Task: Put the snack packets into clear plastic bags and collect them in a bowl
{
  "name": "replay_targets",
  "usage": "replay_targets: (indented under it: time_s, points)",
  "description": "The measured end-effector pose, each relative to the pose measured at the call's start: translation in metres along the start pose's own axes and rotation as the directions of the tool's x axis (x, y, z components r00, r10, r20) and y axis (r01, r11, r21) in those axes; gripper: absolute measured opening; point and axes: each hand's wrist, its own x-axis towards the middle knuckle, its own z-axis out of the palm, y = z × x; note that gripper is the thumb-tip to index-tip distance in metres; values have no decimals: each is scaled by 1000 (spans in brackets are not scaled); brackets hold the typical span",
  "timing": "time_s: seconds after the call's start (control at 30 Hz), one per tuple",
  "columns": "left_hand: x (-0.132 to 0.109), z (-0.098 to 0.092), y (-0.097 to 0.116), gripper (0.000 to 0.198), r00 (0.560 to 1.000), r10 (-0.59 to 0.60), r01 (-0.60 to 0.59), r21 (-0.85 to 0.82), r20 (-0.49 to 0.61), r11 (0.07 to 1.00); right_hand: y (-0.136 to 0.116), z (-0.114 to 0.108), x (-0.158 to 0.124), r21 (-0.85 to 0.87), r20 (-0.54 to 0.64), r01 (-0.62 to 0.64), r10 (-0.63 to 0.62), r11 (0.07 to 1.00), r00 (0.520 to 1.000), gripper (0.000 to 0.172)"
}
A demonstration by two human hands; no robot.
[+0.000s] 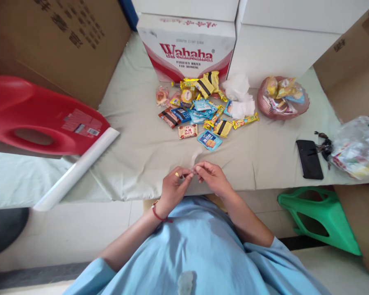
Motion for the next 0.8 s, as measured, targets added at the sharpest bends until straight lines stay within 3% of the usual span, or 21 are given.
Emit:
replay_targets:
  time_s: [0.1,0.23,0.3,0.47,0.63,0.8]
  points:
    - [0,3,-2,21,987,-161,156,-159,-20,975,4,0,0,36,-72,-35,37,999,997,45]
    - [-3,5,0,28,969,-246,246,-274,34,930,8,4,1,-8,-89,-62,61,998,994,48]
    - [-2,3,0,30,955,-297,283,-339,9,897,9,4,2,-20,-76,-44,43,999,996,46]
    - [4,-11,-8,30,885,-454,286,-652,-101,702,7,-10,2,30,-115,-49,52,998,992,47]
    - [0,-28,-10,29,839,-544,296,-852,16,431,3,-23,-4,36,-145,-65,69,997,987,47]
    - [-2,-35,0,34,837,-514,375,-881,188,288,-2,-20,-4,-51,-125,-24,18,998,992,44]
